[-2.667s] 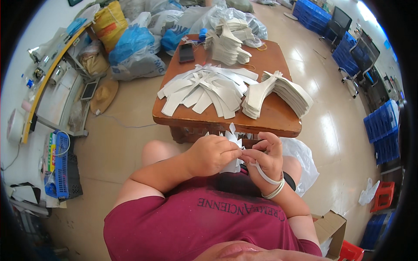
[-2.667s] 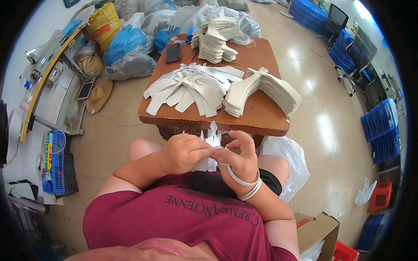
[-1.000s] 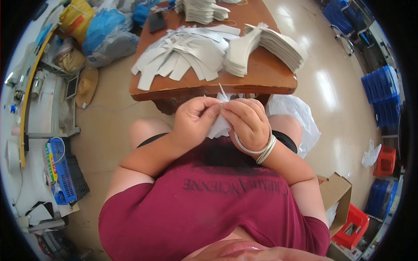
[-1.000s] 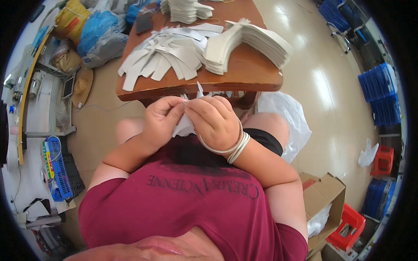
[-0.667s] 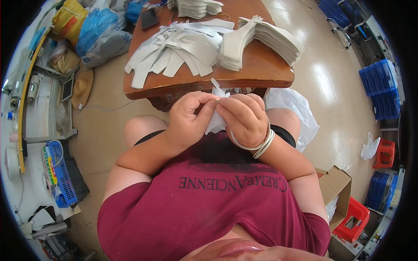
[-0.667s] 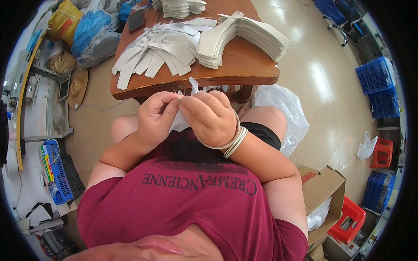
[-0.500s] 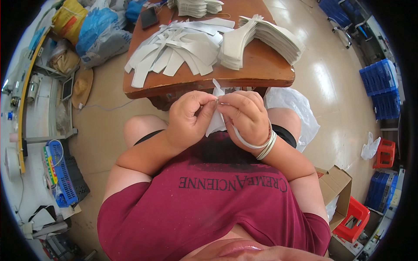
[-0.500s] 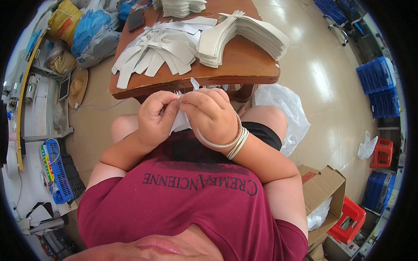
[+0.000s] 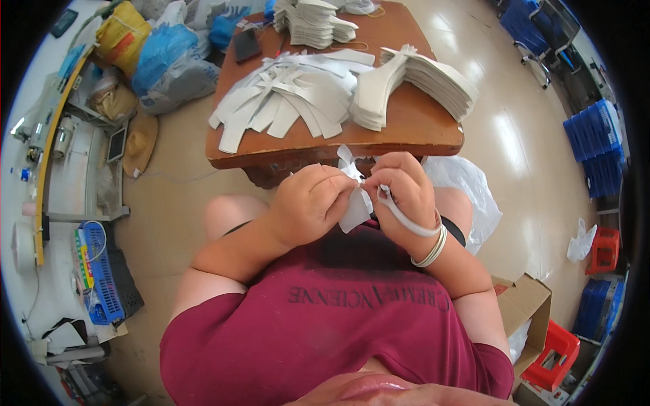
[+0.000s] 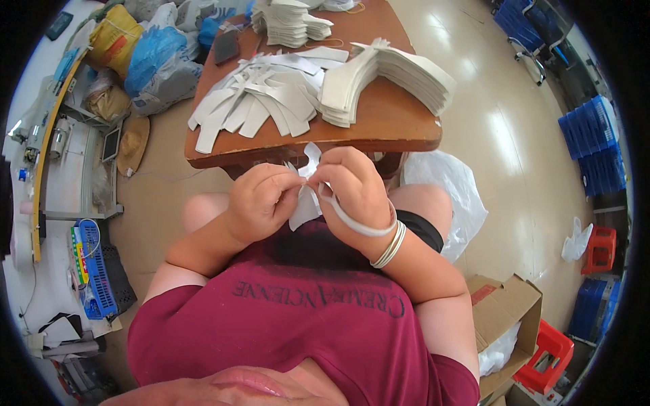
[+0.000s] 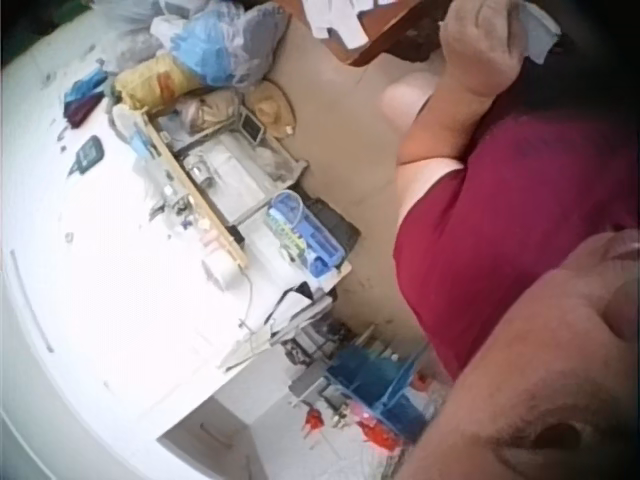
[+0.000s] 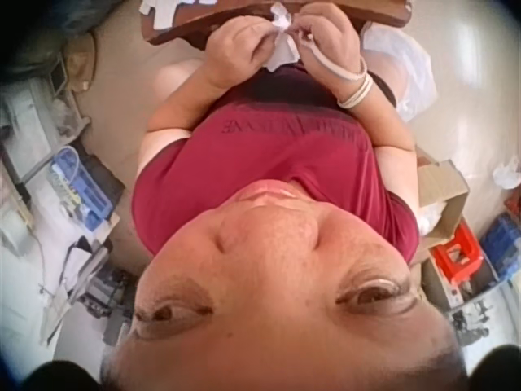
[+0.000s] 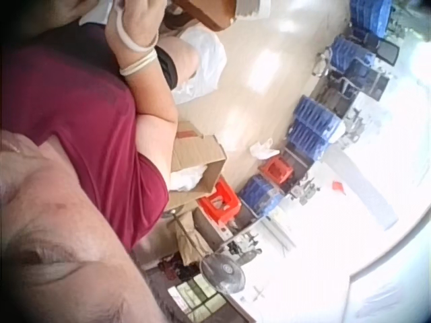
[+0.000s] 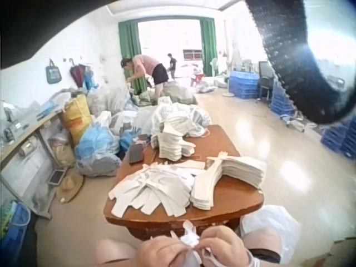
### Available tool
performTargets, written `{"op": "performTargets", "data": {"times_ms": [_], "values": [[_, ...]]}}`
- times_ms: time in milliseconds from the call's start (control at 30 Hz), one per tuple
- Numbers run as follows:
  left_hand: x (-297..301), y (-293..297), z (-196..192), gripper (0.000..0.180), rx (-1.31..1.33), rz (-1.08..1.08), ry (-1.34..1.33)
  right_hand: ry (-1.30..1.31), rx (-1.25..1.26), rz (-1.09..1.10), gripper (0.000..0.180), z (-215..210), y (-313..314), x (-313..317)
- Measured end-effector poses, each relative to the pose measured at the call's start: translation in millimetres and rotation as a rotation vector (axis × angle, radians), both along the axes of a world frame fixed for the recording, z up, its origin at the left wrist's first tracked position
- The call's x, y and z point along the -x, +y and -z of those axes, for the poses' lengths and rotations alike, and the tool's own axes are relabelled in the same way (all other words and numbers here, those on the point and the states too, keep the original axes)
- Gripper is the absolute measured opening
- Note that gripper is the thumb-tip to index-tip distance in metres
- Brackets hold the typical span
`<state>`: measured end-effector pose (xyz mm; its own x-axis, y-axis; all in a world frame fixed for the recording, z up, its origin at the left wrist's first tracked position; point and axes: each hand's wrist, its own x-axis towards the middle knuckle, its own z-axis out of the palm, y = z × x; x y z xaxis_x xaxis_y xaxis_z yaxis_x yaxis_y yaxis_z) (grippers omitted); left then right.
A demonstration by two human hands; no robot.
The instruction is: Peeling off the backing paper from white shoe components and stacking them on a table.
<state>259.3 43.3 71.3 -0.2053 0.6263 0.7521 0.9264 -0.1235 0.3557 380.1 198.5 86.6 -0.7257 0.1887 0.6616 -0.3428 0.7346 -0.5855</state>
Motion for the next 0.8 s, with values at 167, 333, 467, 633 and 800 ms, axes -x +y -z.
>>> {"op": "performTargets", "data": {"times_ms": [167, 333, 467, 633, 800], "values": [[10.7, -4.7, -5.7, 0.014, 0.076, -0.136, -0.218, 0.094, -0.054, -0.012, 0.032, -5.7, -3.5, -6.5], [6.5, -5.8, -12.5, 0.018, 0.018, -0.069, -0.066, 0.053, -0.259, -0.107, 0.031, -8.7, -2.9, -5.0], [0.1, -5.4, -12.3, 0.021, 0.052, -0.012, -0.002, 0.092, -0.259, -0.02, 0.031, -2.7, -0.3, -5.7], [4.2, -8.2, -10.1, 0.018, 0.05, -0.084, -0.207, 0.109, -0.197, -0.009, 0.034, 1.0, -1.7, -4.8], [1.6, -5.2, -11.4, 0.02, 0.053, -0.029, -0.155, 0.107, -0.179, -0.007, 0.034, -0.1, -1.3, -1.8]]}}
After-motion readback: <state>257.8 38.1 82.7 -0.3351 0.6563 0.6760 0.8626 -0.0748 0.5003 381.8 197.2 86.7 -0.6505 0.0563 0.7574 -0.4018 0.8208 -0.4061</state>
